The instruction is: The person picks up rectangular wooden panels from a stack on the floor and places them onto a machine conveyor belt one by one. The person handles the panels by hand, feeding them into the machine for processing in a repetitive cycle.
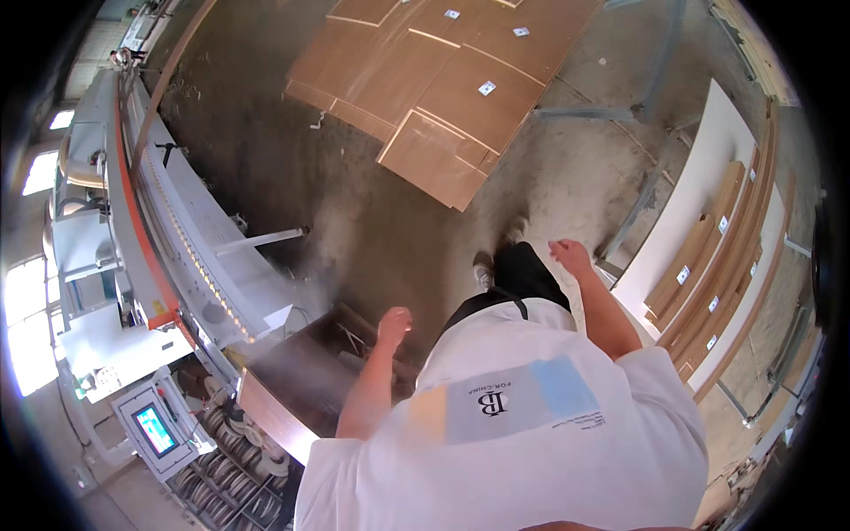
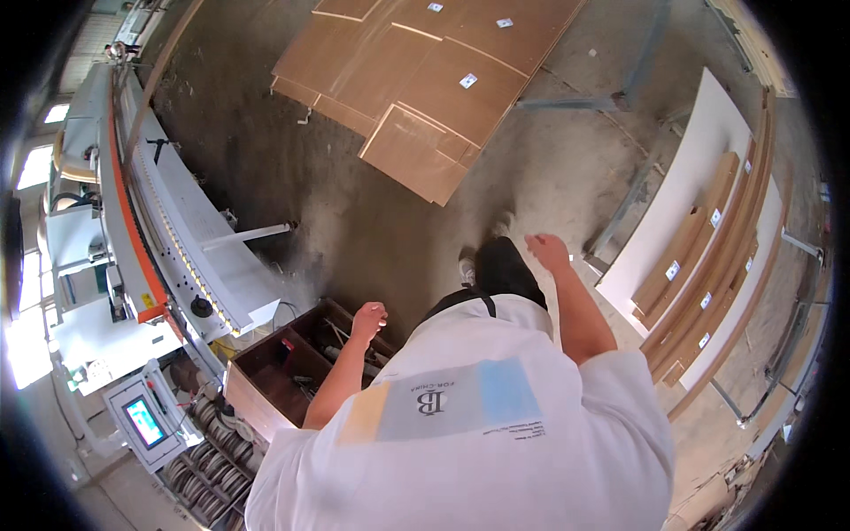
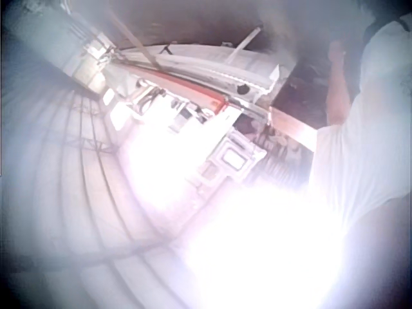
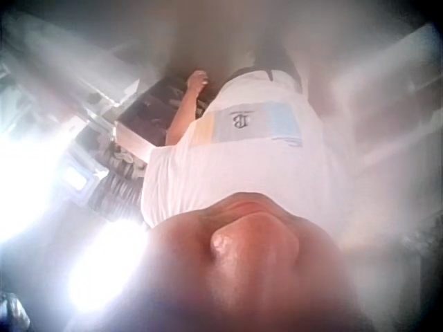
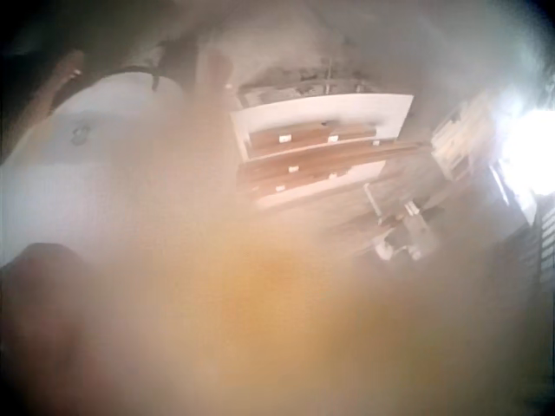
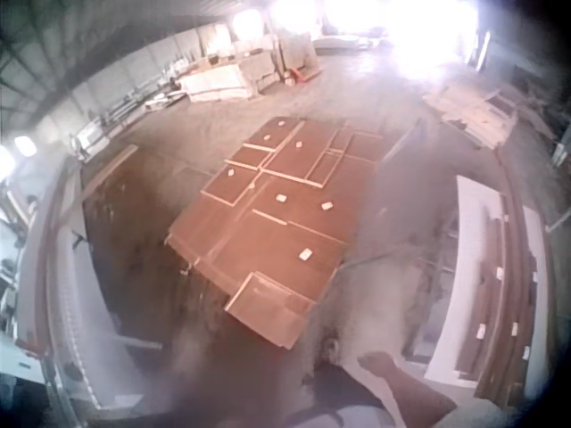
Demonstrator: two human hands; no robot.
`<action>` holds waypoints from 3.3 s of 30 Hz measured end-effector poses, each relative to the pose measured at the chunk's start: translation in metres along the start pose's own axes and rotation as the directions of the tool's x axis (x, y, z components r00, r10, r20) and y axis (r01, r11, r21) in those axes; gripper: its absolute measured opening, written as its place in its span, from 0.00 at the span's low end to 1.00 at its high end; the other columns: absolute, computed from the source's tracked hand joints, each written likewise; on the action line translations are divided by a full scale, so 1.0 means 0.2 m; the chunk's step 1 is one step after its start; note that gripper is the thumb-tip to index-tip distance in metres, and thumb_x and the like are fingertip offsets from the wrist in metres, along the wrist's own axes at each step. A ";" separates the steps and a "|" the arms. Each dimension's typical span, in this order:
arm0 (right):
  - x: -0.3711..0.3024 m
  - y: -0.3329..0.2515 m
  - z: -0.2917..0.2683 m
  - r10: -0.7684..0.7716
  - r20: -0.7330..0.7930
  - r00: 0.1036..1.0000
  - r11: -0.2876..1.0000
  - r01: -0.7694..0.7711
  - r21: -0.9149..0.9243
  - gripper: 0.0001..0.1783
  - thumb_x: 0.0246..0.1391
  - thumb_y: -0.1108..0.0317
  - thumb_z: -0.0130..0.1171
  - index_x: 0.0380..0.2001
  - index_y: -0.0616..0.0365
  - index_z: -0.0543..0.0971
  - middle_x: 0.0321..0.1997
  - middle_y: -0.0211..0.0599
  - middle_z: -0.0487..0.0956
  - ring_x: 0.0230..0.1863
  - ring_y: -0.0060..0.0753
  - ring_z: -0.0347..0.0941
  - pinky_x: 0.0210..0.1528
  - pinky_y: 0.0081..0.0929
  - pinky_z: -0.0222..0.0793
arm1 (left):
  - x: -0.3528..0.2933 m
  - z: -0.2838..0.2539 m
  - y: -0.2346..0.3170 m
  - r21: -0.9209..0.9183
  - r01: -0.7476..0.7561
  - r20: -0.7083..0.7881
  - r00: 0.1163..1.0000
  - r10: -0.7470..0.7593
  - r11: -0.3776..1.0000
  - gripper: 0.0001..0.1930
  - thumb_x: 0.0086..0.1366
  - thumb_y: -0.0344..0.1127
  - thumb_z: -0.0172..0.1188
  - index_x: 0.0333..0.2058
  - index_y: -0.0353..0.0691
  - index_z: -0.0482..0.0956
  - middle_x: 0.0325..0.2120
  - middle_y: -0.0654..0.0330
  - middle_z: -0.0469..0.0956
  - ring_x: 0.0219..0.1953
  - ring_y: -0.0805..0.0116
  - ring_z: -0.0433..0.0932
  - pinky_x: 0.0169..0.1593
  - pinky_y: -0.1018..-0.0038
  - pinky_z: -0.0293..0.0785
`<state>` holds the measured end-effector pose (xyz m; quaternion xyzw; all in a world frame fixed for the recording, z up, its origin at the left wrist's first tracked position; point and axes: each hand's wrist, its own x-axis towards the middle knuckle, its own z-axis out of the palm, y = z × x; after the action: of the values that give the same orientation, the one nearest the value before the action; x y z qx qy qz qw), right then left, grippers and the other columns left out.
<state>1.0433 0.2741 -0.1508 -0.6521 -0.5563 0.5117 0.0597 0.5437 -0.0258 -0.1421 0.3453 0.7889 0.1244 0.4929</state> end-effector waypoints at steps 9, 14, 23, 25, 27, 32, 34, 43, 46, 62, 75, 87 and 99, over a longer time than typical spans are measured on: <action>1.17 -0.35 0.35 0.217 -0.081 0.973 0.974 -0.210 0.091 0.31 0.55 0.40 0.60 0.46 0.59 0.84 0.42 0.45 0.85 0.43 0.43 0.82 0.48 0.39 0.74 | -0.02 -0.03 0.62 0.206 0.064 0.079 0.993 -0.082 0.976 0.15 0.70 0.46 0.53 0.46 0.44 0.81 0.43 0.52 0.83 0.48 0.48 0.81 0.51 0.62 0.75; 1.81 -0.44 0.48 0.287 -0.230 0.930 0.957 -0.290 0.022 0.45 0.48 0.33 0.65 0.52 0.67 0.79 0.52 0.52 0.82 0.50 0.49 0.80 0.52 0.39 0.75 | 0.16 -0.29 0.88 -0.054 0.326 0.095 0.943 -0.320 0.944 0.15 0.68 0.43 0.58 0.48 0.41 0.81 0.37 0.56 0.85 0.39 0.65 0.84 0.45 0.69 0.78; 2.25 -0.41 0.54 0.405 -0.314 0.859 0.898 -0.311 0.311 0.45 0.43 0.40 0.76 0.50 0.72 0.79 0.47 0.47 0.84 0.45 0.39 0.81 0.48 0.32 0.75 | 0.40 -0.28 1.10 -0.224 0.537 0.295 0.833 -0.469 0.813 0.16 0.72 0.39 0.58 0.53 0.37 0.77 0.38 0.57 0.84 0.39 0.71 0.83 0.45 0.74 0.78; 2.23 -0.27 0.52 0.398 -0.254 0.881 0.892 -0.307 0.333 0.42 0.45 0.43 0.76 0.50 0.70 0.79 0.46 0.43 0.84 0.44 0.35 0.81 0.46 0.31 0.75 | 0.51 -0.31 1.22 -0.164 0.454 0.301 0.869 -0.394 0.876 0.16 0.71 0.39 0.58 0.53 0.37 0.77 0.37 0.57 0.84 0.38 0.71 0.83 0.45 0.74 0.78; 2.25 -0.30 0.46 0.400 -0.131 0.907 0.878 -0.338 0.339 0.40 0.46 0.45 0.76 0.52 0.67 0.78 0.47 0.42 0.84 0.47 0.36 0.81 0.50 0.32 0.74 | 0.59 -0.32 1.24 -0.132 0.408 0.303 0.885 -0.355 0.904 0.14 0.71 0.38 0.58 0.50 0.37 0.78 0.36 0.57 0.84 0.38 0.71 0.83 0.45 0.73 0.78; 2.01 -0.50 0.43 0.423 -0.091 0.902 0.793 -0.320 0.518 0.32 0.48 0.48 0.75 0.45 0.64 0.81 0.35 0.35 0.83 0.34 0.25 0.78 0.34 0.26 0.73 | 0.90 -0.37 1.34 0.071 0.085 0.185 0.978 -0.097 0.994 0.15 0.69 0.39 0.57 0.50 0.37 0.78 0.36 0.56 0.84 0.38 0.58 0.83 0.45 0.66 0.78; 1.85 -0.62 0.41 0.364 -0.077 0.928 0.790 -0.264 0.554 0.28 0.50 0.50 0.74 0.43 0.63 0.81 0.35 0.32 0.83 0.32 0.23 0.77 0.33 0.25 0.73 | 1.03 -0.41 1.54 0.172 -0.012 0.169 0.985 -0.017 0.985 0.17 0.66 0.39 0.59 0.51 0.39 0.77 0.38 0.56 0.83 0.43 0.52 0.82 0.48 0.60 0.77; 1.15 -1.59 0.28 0.067 -0.063 0.996 0.720 -0.004 0.694 0.22 0.57 0.58 0.70 0.44 0.67 0.78 0.37 0.38 0.84 0.37 0.24 0.79 0.40 0.23 0.75 | 1.49 -0.39 2.19 0.414 -0.566 0.056 0.798 0.600 0.713 0.36 0.57 0.42 0.68 0.64 0.45 0.66 0.54 0.51 0.77 0.57 0.52 0.75 0.58 0.59 0.73; 1.17 -1.69 0.31 -0.172 -0.066 0.983 0.750 0.174 0.638 0.22 0.60 0.62 0.67 0.50 0.69 0.77 0.45 0.44 0.83 0.46 0.30 0.81 0.48 0.26 0.75 | 1.62 -0.46 2.29 0.396 -0.407 0.026 0.901 0.433 0.823 0.32 0.58 0.43 0.68 0.60 0.43 0.70 0.47 0.51 0.81 0.50 0.52 0.80 0.54 0.58 0.75; 0.86 -1.42 0.65 0.358 0.243 0.902 0.887 -0.409 0.213 0.52 0.54 0.26 0.57 0.65 0.63 0.69 0.63 0.43 0.75 0.62 0.45 0.72 0.63 0.40 0.66 | 0.66 -1.35 1.23 -0.921 -0.006 -0.038 0.996 -0.076 0.388 0.18 0.68 0.37 0.61 0.51 0.31 0.78 0.44 0.54 0.83 0.41 0.63 0.85 0.41 0.69 0.86; -0.07 -2.53 2.08 0.066 0.351 0.934 0.889 -0.215 0.405 0.42 0.60 0.35 0.55 0.59 0.65 0.75 0.58 0.37 0.78 0.56 0.36 0.74 0.59 0.36 0.69 | -0.50 -1.67 -0.31 -0.873 -0.439 -0.434 0.898 -0.071 -0.213 0.26 0.69 0.47 0.60 0.62 0.43 0.71 0.57 0.60 0.77 0.58 0.61 0.76 0.63 0.56 0.69; -0.73 -3.24 3.45 -0.116 0.630 0.768 0.992 0.053 0.118 0.42 0.62 0.36 0.53 0.62 0.64 0.72 0.62 0.41 0.75 0.62 0.38 0.69 0.62 0.40 0.66 | -0.66 -1.84 -1.11 -0.291 -0.846 -0.537 0.531 -0.656 -0.447 0.17 0.71 0.44 0.60 0.55 0.49 0.72 0.49 0.67 0.79 0.53 0.67 0.77 0.56 0.66 0.72; -0.83 -3.31 3.62 -0.110 0.890 0.442 0.660 0.702 -0.267 0.25 0.63 0.48 0.59 0.41 0.64 0.78 0.44 0.39 0.83 0.45 0.32 0.80 0.51 0.33 0.76 | -0.56 -1.94 -1.04 -0.671 -0.692 -0.381 0.630 -0.677 -0.267 0.19 0.76 0.53 0.51 0.50 0.43 0.71 0.40 0.65 0.75 0.40 0.70 0.75 0.49 0.66 0.76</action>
<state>0.0963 0.0346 0.0374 -0.1522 -0.7974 0.5086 -0.2867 0.1523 -0.1972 0.0108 -0.2915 0.4463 0.8336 0.1447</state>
